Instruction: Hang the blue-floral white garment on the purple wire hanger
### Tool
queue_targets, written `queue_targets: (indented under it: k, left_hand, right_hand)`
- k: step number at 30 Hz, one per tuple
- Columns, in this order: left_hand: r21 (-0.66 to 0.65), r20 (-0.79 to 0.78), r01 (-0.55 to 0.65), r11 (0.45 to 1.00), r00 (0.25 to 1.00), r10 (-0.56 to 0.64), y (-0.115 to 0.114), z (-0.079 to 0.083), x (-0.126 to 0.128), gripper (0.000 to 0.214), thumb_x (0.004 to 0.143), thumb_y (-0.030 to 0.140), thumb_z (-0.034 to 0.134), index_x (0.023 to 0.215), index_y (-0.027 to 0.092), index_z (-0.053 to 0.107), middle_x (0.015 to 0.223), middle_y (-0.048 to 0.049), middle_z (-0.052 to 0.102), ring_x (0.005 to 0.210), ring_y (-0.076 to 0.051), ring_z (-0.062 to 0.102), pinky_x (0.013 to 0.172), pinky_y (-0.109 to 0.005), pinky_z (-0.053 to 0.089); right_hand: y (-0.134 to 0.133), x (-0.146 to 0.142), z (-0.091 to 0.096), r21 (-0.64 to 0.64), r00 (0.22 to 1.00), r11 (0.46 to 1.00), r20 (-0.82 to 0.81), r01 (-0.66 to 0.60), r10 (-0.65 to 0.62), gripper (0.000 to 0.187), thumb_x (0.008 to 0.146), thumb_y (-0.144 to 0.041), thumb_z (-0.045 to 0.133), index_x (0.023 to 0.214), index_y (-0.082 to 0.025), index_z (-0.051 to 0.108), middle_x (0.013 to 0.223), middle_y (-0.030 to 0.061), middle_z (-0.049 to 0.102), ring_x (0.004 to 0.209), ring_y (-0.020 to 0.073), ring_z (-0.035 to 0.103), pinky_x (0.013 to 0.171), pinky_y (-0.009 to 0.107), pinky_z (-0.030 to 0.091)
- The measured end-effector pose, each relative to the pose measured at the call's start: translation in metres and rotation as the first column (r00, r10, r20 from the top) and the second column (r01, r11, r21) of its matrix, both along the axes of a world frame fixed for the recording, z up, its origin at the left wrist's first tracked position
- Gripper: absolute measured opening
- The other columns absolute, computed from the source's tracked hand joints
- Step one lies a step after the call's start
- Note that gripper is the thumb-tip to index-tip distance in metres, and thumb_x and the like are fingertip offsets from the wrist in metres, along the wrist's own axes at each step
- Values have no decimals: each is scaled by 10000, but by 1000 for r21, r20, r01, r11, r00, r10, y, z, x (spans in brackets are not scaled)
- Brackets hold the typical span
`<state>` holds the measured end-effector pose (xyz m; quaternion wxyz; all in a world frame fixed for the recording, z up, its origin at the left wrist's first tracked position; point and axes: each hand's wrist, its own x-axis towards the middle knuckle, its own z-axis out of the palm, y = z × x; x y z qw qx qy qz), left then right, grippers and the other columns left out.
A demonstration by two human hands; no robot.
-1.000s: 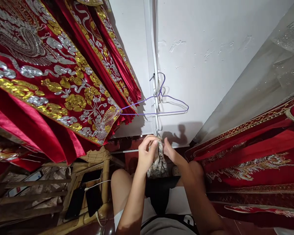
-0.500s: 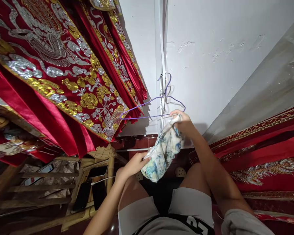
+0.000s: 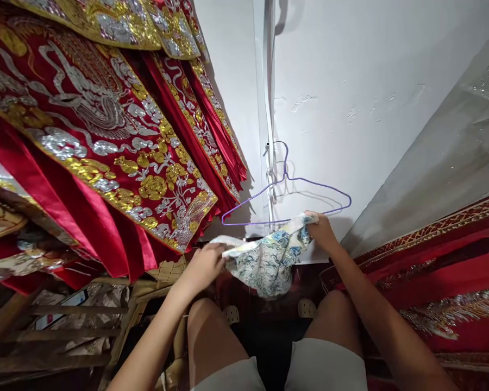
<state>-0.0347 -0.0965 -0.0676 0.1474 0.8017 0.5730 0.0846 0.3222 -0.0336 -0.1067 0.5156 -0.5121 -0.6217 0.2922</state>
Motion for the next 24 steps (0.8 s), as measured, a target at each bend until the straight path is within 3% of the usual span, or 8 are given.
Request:
queue_targets:
  k: [4,7,11,13,15,17,20,24]
  left_hand:
    - [222,141,78,972,984,-111,29,36,16,276,943,324,446,872,180,671,1057,-151,661,1045,-314,608,951,-444,467]
    - [426,242,106,899,943,-226,45,60,36,232,931,315,467,787,198,606,956,-105,641,960,-272,598,908,-399,481]
    - [497,391,44,866,880,-269,65,70,60,251,922,306,525,1105,186,648,1013,-76,701,896,-220,643,853,-329,504]
    - [449,427,80,890,856,-292,74,71,64,348,923,333,543,1215,186,661,1068,-85,733,938,-225,677,867,-325,516]
    - [377,468,125,918,829,-305,82,73,62,350,914,385,569,1151,183,729,1037,-95,759,951,-243,696,862,-329,533]
    - [278,551,126,952,791,-265,86,79,55,341,869,438,640,1035,176,783,949,-104,774,899,-254,706,800,-325,558]
    - [38,684,132,990,719,-123,89,95,43,378,730,480,804,950,173,814,833,-113,776,768,-253,701,643,-305,567]
    - [-328,763,176,928,628,151,100,105,25,484,557,452,932,927,158,828,814,-151,783,698,-283,718,564,-330,579]
  right_hand:
    - [-16,11,17,-6,1000,1000,17,18,-18,175,697,-302,514,575,-226,414,559,-44,359,598,135,333,562,263,267]
    - [-26,1,22,-13,999,1000,34,-11,12,165,700,-281,503,564,-228,424,536,-45,363,577,137,339,564,267,285]
    - [-46,-21,14,35,994,994,10,-106,106,121,694,-209,496,738,-216,607,644,-17,548,642,170,486,632,282,387]
    - [-54,-22,12,104,999,994,-40,-27,32,403,698,-182,537,1079,-216,665,815,14,661,739,193,570,707,299,445]
    - [-56,-9,15,175,986,976,-122,131,-111,682,691,-177,589,1369,-225,534,928,32,692,788,200,601,738,312,474]
    - [-50,15,23,179,952,943,-173,281,-251,812,674,-193,637,1463,-220,448,920,25,693,764,195,602,717,310,483]
    - [-33,59,46,94,941,937,-80,335,-329,650,670,-253,689,1313,-183,620,816,13,687,706,186,588,673,302,476]
    - [-27,97,79,-48,983,986,101,159,-154,182,658,-334,768,709,-163,733,654,24,671,688,206,613,636,300,463]
